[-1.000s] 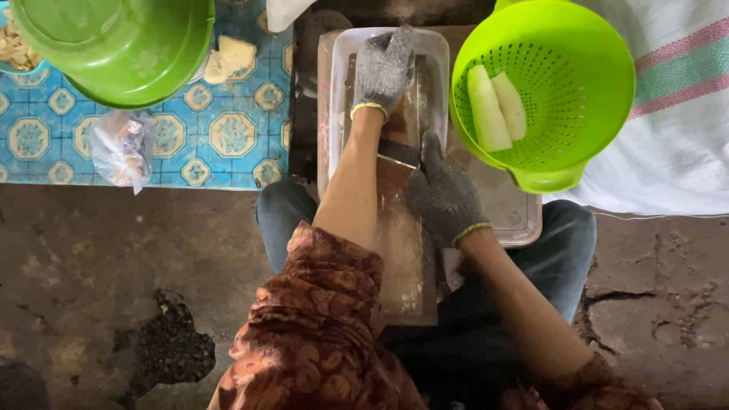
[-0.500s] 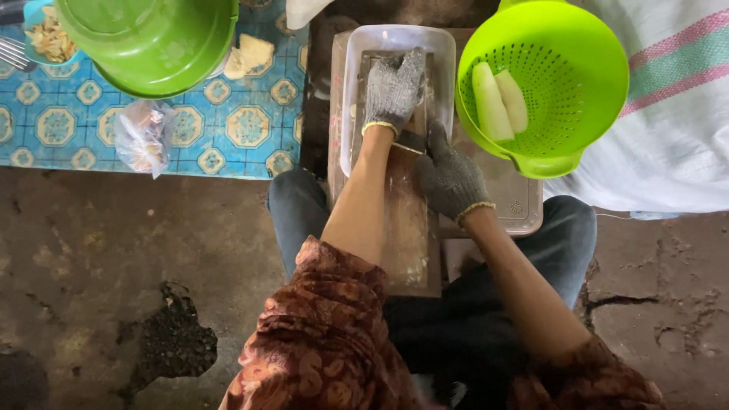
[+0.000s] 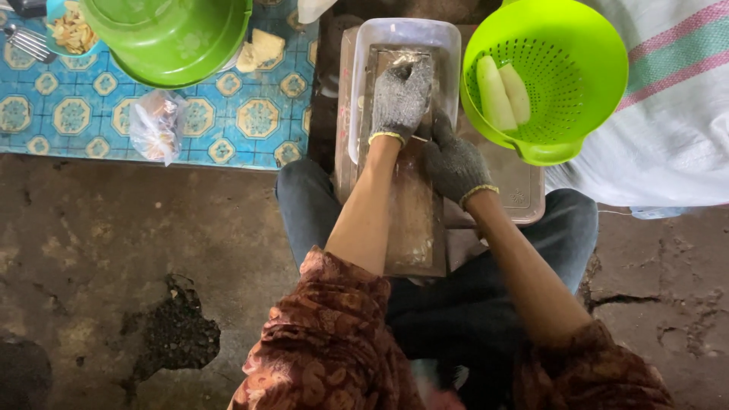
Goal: Grating a white vegetable on a manual grater box.
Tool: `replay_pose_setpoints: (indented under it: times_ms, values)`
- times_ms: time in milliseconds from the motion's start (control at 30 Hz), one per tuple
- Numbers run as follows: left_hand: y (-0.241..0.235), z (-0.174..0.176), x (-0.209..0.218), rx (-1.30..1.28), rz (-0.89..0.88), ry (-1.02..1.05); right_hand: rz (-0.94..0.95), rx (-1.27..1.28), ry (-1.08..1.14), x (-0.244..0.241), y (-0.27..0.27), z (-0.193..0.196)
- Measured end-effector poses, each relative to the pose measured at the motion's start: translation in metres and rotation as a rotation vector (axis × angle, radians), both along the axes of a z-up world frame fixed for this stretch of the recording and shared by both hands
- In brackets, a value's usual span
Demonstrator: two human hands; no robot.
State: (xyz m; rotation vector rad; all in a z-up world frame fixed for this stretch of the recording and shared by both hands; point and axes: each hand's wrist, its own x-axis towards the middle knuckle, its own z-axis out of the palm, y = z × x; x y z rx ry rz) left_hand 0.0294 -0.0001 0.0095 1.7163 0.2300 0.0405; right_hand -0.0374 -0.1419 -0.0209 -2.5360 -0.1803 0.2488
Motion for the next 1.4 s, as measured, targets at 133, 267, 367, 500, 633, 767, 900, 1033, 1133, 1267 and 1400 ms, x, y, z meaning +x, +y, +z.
replay_pose_setpoints:
  times_ms: [133,267,367,500,633,767,900,1033,1133,1267,1400]
  values:
    - [-0.001,0.001,-0.007,0.059,0.018,-0.039,-0.006,-0.045,0.011,0.001,0.001,-0.001]
    - [0.001,0.013,-0.023,-0.040,-0.004,0.009,0.089,-0.141,-0.099,0.001,0.000,-0.006]
    - [0.002,0.011,-0.027,-0.063,0.020,0.042,0.012,0.000,-0.004,-0.003,0.005,0.014]
    - [-0.007,0.001,-0.028,0.076,0.100,0.108,-0.035,-0.018,0.111,-0.004,0.011,0.024]
    - [-0.005,0.017,-0.043,0.044,0.052,0.102,-0.035,-0.024,0.100,-0.003,0.008,0.019]
    - [-0.003,0.022,-0.048,0.092,0.043,0.119,-0.031,-0.052,0.100,-0.007,0.013,0.030]
    - [-0.003,0.008,-0.041,0.086,0.014,0.065,0.330,-0.274,-0.419,0.008,-0.004,-0.020]
    - [-0.003,0.013,-0.047,0.067,-0.003,0.012,0.341,-0.213,-0.427,0.007,-0.008,-0.024]
    - [-0.004,0.012,-0.045,0.119,0.007,-0.071,0.375,-0.257,-0.476,0.010,-0.006,-0.024]
    - [-0.005,0.007,-0.039,0.188,-0.020,-0.138,0.345,-0.184,-0.417,0.010,-0.010,-0.026]
    - [-0.003,0.004,-0.042,0.196,-0.022,-0.234,0.376,-0.209,-0.482,0.008,-0.008,-0.024]
